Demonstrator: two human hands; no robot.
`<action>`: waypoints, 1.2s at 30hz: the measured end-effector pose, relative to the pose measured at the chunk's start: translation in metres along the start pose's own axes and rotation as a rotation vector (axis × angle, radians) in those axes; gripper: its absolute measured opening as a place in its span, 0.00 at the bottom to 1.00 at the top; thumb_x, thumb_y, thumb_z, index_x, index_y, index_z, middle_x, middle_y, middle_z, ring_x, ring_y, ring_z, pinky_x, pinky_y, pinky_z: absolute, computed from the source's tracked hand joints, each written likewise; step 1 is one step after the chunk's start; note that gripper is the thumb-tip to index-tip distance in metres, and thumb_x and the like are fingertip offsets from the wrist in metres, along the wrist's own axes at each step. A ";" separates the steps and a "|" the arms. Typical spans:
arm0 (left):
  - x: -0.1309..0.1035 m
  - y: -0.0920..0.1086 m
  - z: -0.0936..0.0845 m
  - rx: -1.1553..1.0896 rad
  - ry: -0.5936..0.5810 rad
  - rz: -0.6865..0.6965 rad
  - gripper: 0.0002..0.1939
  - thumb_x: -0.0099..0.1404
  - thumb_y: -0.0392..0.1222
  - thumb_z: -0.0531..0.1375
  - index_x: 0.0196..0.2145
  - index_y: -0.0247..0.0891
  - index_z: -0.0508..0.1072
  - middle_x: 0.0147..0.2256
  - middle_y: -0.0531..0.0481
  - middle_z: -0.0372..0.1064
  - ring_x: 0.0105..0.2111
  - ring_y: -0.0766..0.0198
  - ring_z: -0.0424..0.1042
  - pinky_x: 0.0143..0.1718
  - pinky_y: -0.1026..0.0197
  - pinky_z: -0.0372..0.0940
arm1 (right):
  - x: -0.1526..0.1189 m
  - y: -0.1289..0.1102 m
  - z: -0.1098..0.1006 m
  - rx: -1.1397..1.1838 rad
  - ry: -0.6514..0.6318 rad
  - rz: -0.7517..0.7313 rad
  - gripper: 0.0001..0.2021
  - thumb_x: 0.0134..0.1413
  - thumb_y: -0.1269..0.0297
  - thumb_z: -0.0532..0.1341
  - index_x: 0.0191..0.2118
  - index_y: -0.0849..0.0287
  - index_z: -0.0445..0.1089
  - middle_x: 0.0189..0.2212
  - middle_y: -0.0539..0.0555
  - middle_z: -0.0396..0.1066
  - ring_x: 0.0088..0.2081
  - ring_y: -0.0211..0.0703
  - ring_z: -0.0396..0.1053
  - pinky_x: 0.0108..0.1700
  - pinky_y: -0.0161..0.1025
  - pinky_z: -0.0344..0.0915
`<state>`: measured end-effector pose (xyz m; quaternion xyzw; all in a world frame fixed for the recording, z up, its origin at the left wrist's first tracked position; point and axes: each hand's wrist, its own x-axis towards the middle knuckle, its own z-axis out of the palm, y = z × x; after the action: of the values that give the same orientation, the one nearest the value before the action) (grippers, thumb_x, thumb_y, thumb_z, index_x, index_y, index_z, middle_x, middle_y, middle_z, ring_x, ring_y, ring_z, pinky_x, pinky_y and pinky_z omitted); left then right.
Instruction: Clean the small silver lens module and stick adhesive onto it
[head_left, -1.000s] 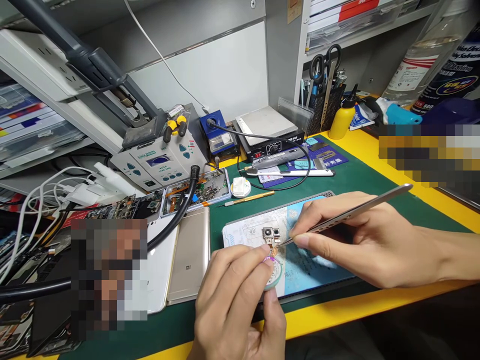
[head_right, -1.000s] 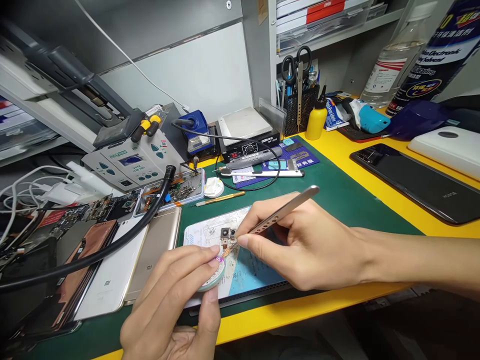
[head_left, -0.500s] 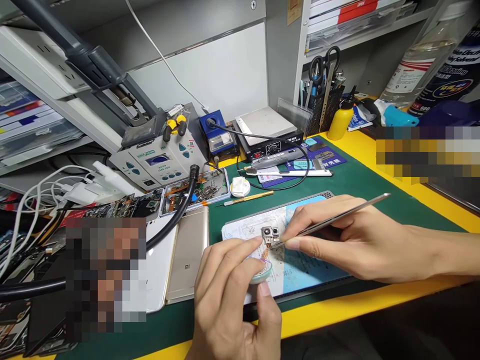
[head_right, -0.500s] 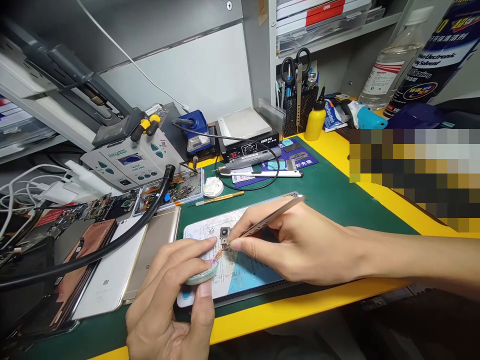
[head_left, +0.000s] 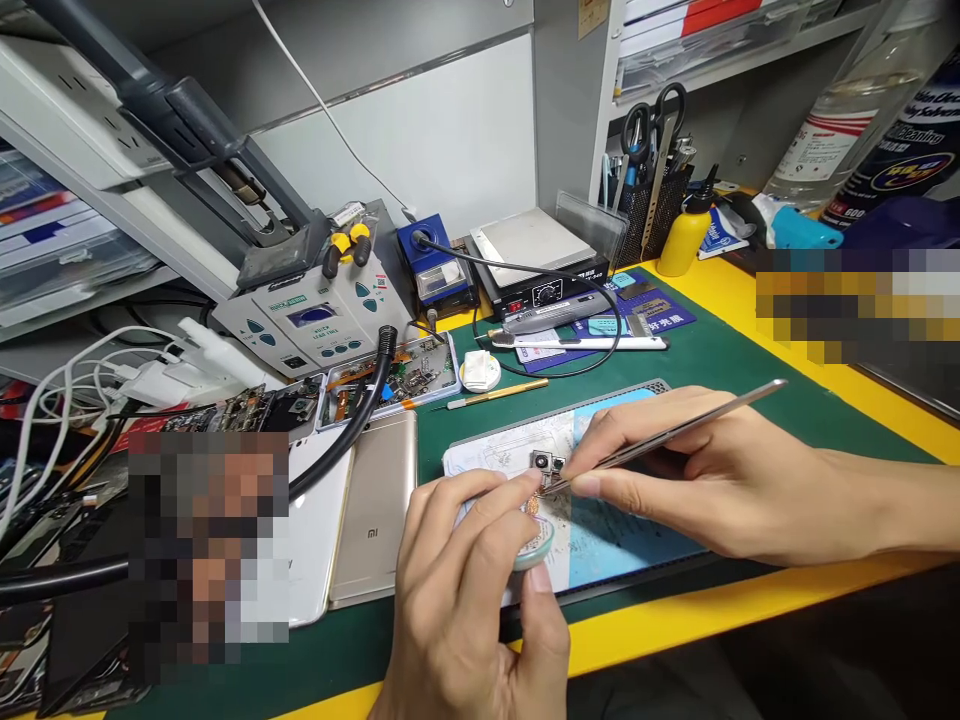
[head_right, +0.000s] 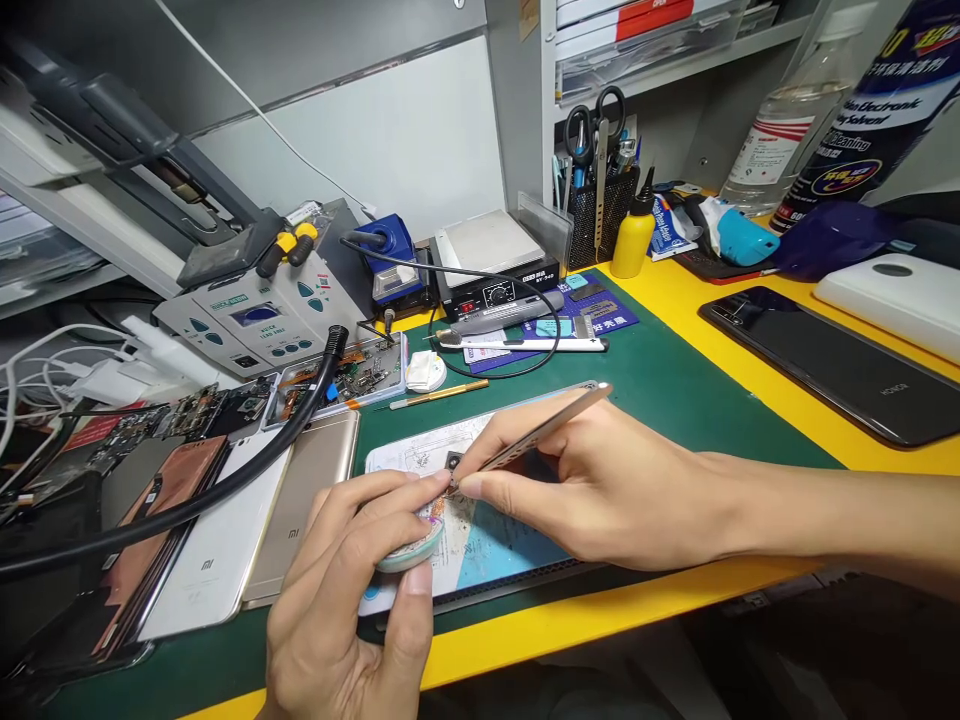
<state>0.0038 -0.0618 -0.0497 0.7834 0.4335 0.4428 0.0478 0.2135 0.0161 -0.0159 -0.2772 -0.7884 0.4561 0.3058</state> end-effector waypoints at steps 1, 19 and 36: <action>0.000 0.000 0.000 0.002 -0.003 0.006 0.13 0.58 0.25 0.56 0.40 0.34 0.70 0.48 0.40 0.75 0.47 0.50 0.69 0.46 0.44 0.65 | 0.000 0.000 0.000 -0.005 0.000 0.001 0.06 0.56 0.72 0.66 0.40 0.61 0.78 0.33 0.50 0.78 0.32 0.37 0.72 0.35 0.30 0.67; -0.001 -0.001 0.002 0.015 0.013 0.031 0.16 0.56 0.24 0.58 0.41 0.33 0.71 0.47 0.39 0.76 0.46 0.49 0.70 0.46 0.43 0.66 | -0.002 0.003 0.000 -0.034 -0.006 0.038 0.05 0.59 0.67 0.64 0.39 0.60 0.77 0.29 0.50 0.75 0.28 0.36 0.68 0.29 0.32 0.63; -0.001 -0.004 0.003 0.041 0.014 0.051 0.16 0.55 0.24 0.58 0.42 0.33 0.71 0.46 0.40 0.77 0.45 0.49 0.71 0.45 0.44 0.67 | -0.004 0.000 0.000 -0.026 0.009 0.057 0.05 0.56 0.68 0.66 0.38 0.61 0.78 0.28 0.50 0.74 0.26 0.36 0.65 0.27 0.32 0.60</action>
<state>0.0034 -0.0591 -0.0538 0.7919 0.4229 0.4401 0.0174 0.2159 0.0135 -0.0164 -0.3056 -0.7846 0.4531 0.2928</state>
